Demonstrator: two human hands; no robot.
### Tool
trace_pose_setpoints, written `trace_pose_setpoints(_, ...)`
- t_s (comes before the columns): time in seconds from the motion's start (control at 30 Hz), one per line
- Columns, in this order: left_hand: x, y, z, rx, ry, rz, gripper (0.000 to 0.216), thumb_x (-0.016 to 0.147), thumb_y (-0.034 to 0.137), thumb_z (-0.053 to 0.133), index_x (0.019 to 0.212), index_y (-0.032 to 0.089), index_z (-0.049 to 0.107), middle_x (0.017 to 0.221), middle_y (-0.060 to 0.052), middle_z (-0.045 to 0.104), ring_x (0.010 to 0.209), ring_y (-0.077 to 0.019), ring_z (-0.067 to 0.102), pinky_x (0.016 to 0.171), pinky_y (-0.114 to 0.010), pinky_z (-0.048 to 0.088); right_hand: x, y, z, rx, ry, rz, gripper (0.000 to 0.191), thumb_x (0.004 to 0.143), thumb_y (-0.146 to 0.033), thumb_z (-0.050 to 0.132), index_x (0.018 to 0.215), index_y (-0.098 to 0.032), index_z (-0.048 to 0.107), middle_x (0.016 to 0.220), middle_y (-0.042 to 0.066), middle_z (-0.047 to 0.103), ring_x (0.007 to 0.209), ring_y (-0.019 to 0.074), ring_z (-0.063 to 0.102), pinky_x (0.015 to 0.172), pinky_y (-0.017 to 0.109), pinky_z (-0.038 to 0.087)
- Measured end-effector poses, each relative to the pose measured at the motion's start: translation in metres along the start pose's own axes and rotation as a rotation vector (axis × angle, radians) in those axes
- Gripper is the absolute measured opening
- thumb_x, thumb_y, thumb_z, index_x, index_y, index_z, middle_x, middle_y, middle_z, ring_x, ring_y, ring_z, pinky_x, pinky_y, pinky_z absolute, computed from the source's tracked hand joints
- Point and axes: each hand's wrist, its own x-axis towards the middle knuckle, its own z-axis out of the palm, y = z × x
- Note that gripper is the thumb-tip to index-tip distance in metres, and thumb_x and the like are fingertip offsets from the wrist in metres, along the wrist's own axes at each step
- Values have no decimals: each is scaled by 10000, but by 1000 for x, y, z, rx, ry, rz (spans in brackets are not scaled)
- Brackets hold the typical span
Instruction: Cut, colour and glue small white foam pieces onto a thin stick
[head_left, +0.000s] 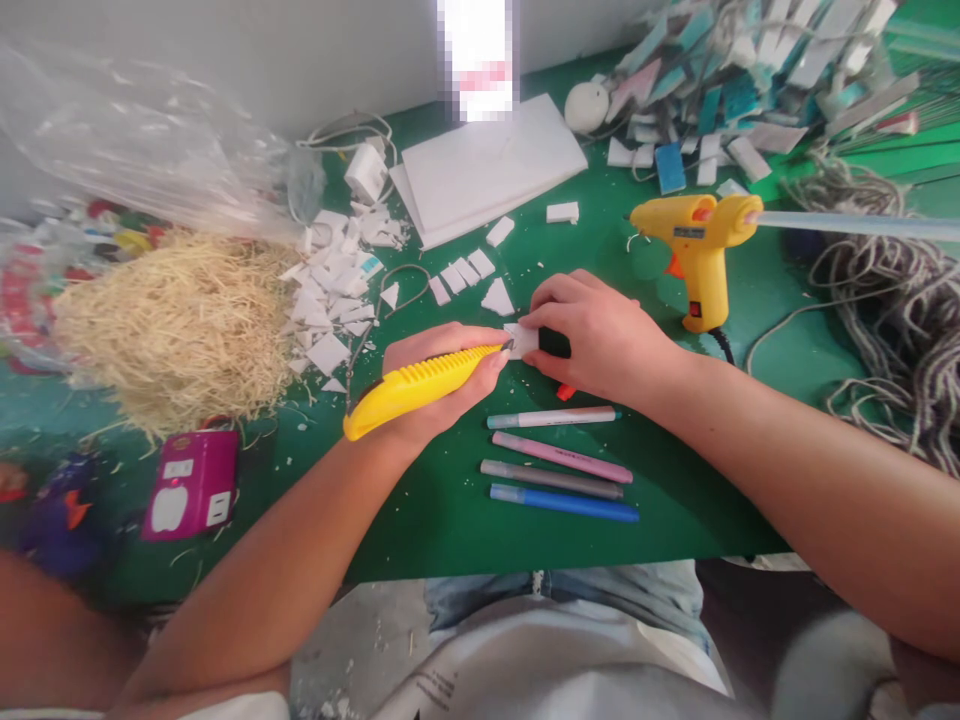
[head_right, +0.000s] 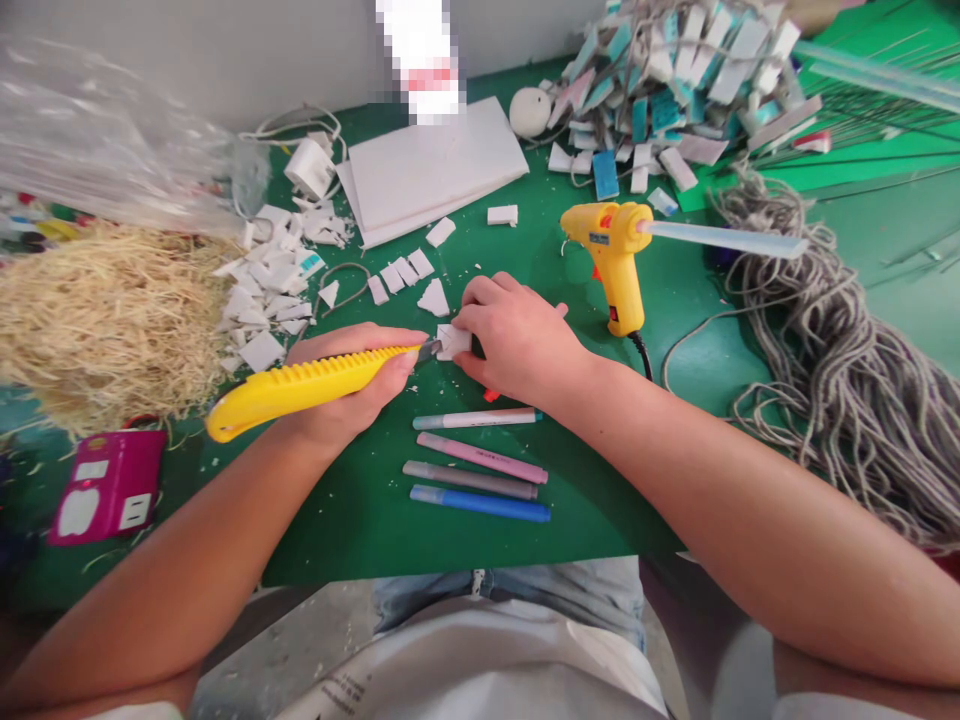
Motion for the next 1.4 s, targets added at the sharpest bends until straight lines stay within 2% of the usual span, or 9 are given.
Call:
trace_pose_setpoints(0.2, -1, 0, 0, 11, 21, 19, 151, 915, 291, 665, 939, 217, 794, 844, -4, 806, 683, -122, 717, 693, -205, 582, 1, 0, -1, -3, -4, 7, 177, 836, -219, 710, 977, -156, 796, 1072, 138, 697, 997, 292, 567, 732, 388, 465)
trace_pose_setpoints(0.43, 0, -1, 3, 3, -16, -1, 155, 914, 308, 665, 937, 223, 793, 859, -9, 806, 659, -122, 707, 702, -212, 585, 1, 1, -1, -6, 14, 0, 170, 839, -214, 690, 960, -162, 796, 1060, 135, 701, 987, 289, 570, 716, 381, 462)
trace_pose_setpoints(0.57, -1, -2, 5, -13, 33, 4, 178, 910, 341, 651, 903, 226, 787, 831, -9, 796, 675, -131, 707, 704, -222, 582, 1, 1, 0, -7, 13, -4, 189, 848, -223, 683, 984, -160, 797, 1061, 137, 702, 996, 294, 568, 736, 393, 473)
trace_pose_setpoints(0.7, -1, -2, 5, 6, -20, 20, 150, 907, 318, 661, 897, 223, 778, 828, -7, 792, 678, -131, 708, 706, -229, 580, 1, 0, -1, -8, 9, -7, 167, 849, -217, 681, 964, -171, 794, 1058, 134, 702, 997, 298, 562, 715, 392, 466)
trace_pose_setpoints(0.87, -1, -5, 7, -7, 71, 81, 169, 903, 314, 642, 859, 222, 776, 779, 3, 780, 634, -118, 686, 677, -218, 571, 1, -3, -3, -21, -14, 21, 198, 842, -215, 690, 999, -157, 796, 1068, 138, 704, 1016, 303, 567, 665, 371, 439)
trace_pose_setpoints(1.03, -2, -4, 5, 76, -7, 66, 185, 903, 318, 623, 865, 231, 781, 792, -4, 790, 656, -132, 707, 681, -227, 580, 0, -2, -3, -15, -4, 20, 182, 835, -207, 700, 985, -170, 796, 1071, 128, 701, 1019, 298, 564, 675, 371, 443)
trace_pose_setpoints(1.2, -10, -6, 3, 62, 70, 24, 200, 897, 342, 626, 837, 237, 785, 769, 2, 787, 633, -127, 695, 661, -219, 577, 0, 0, -3, -2, -3, 17, 177, 820, -192, 707, 974, -168, 791, 1103, 128, 706, 1023, 299, 570, 699, 383, 463)
trace_pose_setpoints(1.3, -10, -7, -2, 35, 40, 13, 176, 909, 339, 650, 902, 242, 796, 817, -2, 798, 664, -132, 709, 689, -228, 592, 0, 1, -2, 14, 9, 8, 159, 823, -191, 708, 959, -172, 788, 1083, 121, 711, 1014, 294, 575, 751, 398, 483)
trace_pose_setpoints(1.4, -6, -5, -4, 7, 40, -20, 196, 931, 372, 667, 1021, 250, 790, 881, -9, 806, 692, -136, 724, 723, -238, 607, -1, 2, -2, 12, 13, 4, 129, 829, -194, 701, 925, -177, 787, 1080, 122, 712, 1000, 289, 580, 737, 391, 479)
